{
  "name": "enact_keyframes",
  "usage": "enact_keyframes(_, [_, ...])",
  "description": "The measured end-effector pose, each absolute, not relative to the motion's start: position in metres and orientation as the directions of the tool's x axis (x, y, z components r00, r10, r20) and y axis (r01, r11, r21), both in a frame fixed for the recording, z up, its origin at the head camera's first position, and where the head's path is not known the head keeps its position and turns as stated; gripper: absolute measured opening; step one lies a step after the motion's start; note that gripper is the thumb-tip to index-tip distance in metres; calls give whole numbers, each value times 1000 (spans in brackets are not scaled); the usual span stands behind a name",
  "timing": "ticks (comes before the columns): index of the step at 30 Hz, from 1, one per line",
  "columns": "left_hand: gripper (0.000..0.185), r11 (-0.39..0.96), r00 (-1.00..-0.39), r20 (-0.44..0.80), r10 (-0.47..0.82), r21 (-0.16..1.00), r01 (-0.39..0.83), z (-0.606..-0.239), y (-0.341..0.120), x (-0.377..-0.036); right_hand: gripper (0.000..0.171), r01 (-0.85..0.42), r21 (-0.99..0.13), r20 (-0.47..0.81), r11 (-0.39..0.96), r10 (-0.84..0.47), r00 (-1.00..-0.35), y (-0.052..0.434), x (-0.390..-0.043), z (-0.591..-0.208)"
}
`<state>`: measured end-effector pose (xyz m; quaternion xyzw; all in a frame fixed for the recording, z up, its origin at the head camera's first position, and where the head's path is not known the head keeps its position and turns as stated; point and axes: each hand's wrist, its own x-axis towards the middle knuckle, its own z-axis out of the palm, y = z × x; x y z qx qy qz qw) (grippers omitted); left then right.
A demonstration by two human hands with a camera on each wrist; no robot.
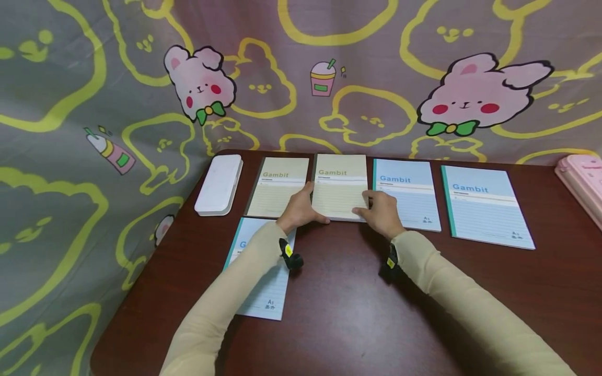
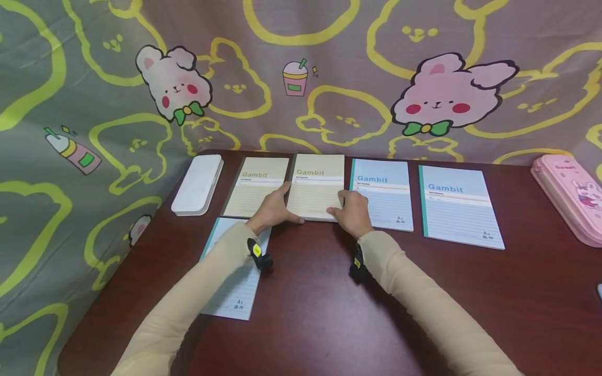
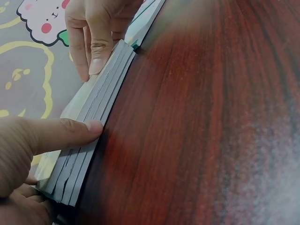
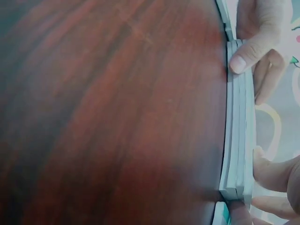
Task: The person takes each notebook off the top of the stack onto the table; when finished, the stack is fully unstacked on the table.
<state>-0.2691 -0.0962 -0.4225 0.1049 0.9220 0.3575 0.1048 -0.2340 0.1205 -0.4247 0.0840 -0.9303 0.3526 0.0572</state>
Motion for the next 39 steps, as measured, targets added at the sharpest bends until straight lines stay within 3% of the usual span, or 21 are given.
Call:
enact_keyframes(6, [121, 724, -957, -136, 256, 683, 96, -423, -96, -268, 52, -110, -689, 102, 717, -54, -993, 124, -235, -422])
enact_keyframes(11, [121, 730, -955, -153, 254, 679, 85, -421, -96, -267, 46, -74, -734, 88, 675, -14, -996, 125, -237, -414])
enact_keyframes(17, [121, 734, -955, -159, 252, 674, 82, -421, -96, -269, 43, 60, -838, -82, 543, -15, -997, 127, -244, -403])
enact_keyframes(24, [122, 737, -955, -171, 243, 673, 67, -421, -98, -270, 50, 161, -874, -206, 459, -49, -977, 129, -249, -405])
enact_keyframes(32, [120, 716, -954, -164, 250, 695, 68, -424, -98, -271, 50, 170, -933, -165, 316, 43, -985, 139, -246, -403])
enact_keyframes(39, [116, 702, -957, -117, 265, 704, 109, -422, -100, -271, 52, 173, -942, -168, 289, 43, -985, 156, -214, -387])
